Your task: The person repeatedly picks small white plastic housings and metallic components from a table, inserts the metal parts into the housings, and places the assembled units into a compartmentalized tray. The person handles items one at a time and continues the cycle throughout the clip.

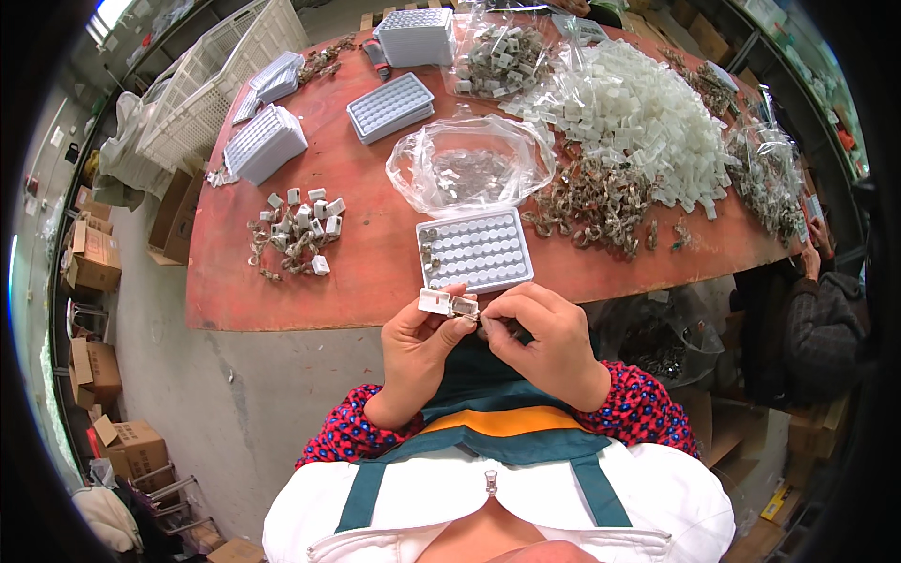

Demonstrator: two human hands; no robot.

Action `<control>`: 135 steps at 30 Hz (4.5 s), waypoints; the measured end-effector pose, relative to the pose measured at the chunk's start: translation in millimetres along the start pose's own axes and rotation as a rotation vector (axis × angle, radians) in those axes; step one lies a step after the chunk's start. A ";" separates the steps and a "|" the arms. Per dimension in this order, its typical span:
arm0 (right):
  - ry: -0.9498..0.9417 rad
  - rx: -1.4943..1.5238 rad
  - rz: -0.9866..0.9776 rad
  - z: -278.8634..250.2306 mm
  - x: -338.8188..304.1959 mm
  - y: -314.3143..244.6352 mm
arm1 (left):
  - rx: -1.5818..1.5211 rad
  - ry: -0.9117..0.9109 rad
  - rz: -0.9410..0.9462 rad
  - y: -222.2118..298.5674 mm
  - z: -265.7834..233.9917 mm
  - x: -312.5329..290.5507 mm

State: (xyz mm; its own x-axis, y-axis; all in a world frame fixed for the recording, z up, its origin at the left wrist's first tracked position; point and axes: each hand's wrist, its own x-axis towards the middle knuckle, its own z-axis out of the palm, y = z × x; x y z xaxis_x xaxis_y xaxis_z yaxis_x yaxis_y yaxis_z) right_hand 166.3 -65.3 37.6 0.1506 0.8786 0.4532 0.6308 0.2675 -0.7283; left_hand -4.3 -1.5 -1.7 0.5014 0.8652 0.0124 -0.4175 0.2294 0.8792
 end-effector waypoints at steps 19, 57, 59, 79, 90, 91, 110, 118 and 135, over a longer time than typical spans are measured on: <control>-0.037 0.107 0.053 -1.7 -3.7 0.1 | 0.210 -0.066 0.089 5.7 0.6 -1.9; -0.191 0.211 0.120 -7.3 -6.4 9.5 | 0.734 -0.278 0.314 26.4 -15.2 9.0; -0.175 0.166 0.090 -7.2 -6.4 9.1 | 0.796 -0.282 0.369 27.8 -14.3 9.5; -0.207 0.196 0.060 16.7 2.6 20.1 | -0.168 0.077 -0.144 -1.5 -12.5 0.6; -0.208 -0.202 -0.188 48.2 80.1 47.6 | -0.230 0.190 -0.183 15.6 -36.5 6.8; -0.243 -0.233 -0.187 48.7 77.2 46.2 | -0.220 0.177 -0.169 16.4 -38.2 7.4; -0.343 0.195 0.067 28.7 66.4 42.1 | -0.166 0.140 -0.137 11.6 -37.7 4.8; -0.302 0.634 0.301 24.7 29.0 27.2 | -0.049 0.099 -0.126 12.7 -27.0 5.3; -0.195 0.011 -0.241 46.3 33.3 18.1 | 0.025 0.180 -0.092 3.2 -34.2 -3.1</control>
State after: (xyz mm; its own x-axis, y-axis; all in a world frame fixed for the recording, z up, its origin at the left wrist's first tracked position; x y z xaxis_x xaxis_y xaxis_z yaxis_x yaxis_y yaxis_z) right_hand 147.4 -12.8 15.8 -0.1517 0.8483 0.5072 0.6221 0.4807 -0.6179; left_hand -33.1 11.8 -15.2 0.3924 0.9071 -0.1521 -0.3564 0.3024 0.8841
